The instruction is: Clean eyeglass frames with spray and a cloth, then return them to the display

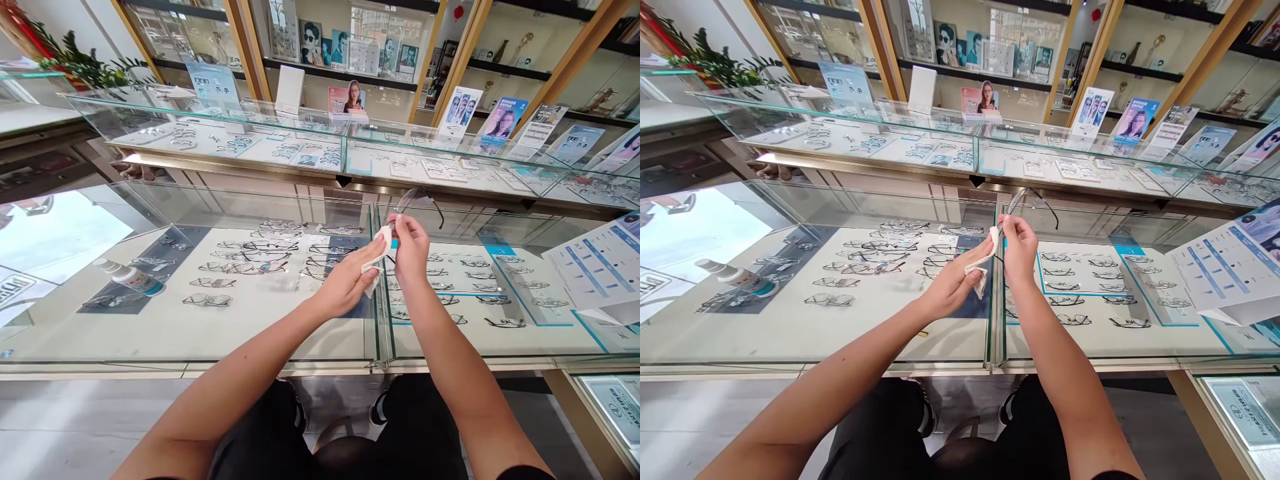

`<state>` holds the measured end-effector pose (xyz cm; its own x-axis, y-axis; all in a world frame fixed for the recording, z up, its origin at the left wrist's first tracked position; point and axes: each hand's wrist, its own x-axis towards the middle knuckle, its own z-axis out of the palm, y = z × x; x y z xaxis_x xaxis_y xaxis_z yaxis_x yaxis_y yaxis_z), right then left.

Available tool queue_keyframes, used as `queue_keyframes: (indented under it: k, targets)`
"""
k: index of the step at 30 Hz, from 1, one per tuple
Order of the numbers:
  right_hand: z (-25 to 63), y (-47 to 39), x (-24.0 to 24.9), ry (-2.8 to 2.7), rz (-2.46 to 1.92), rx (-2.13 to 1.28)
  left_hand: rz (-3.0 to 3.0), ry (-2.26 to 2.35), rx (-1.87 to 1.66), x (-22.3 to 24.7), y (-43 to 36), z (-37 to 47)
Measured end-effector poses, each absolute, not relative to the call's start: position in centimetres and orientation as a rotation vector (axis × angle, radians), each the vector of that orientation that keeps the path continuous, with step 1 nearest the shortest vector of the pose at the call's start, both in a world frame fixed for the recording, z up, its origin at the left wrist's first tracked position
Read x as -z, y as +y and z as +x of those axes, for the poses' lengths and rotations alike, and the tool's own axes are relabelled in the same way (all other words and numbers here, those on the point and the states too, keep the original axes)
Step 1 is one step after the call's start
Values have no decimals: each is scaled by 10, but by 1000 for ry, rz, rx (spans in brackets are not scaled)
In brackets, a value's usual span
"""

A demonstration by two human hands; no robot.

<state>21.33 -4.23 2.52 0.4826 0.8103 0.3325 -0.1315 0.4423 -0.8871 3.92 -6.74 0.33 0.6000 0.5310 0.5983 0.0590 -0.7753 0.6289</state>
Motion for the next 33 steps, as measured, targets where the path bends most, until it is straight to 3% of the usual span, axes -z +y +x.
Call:
queue_keyframes:
  k: [4,11,18,25,33]
  targets:
    - [236,-33,-30,-833,-931,-593,1983,508,-961,-8,-75,42]
    - [252,-29,-37,-782,-869,-709,1039,524,-626,7,-78,54]
    - [248,-33,-41,-870,-826,-774,1252,411,-285,12,-91,58]
    - [244,-40,-46,-915,-752,-841,1404,570,-721,-5,-63,43]
    - [242,-48,-49,-1086,-735,-963,1762,1002,-1613,-21,-31,9]
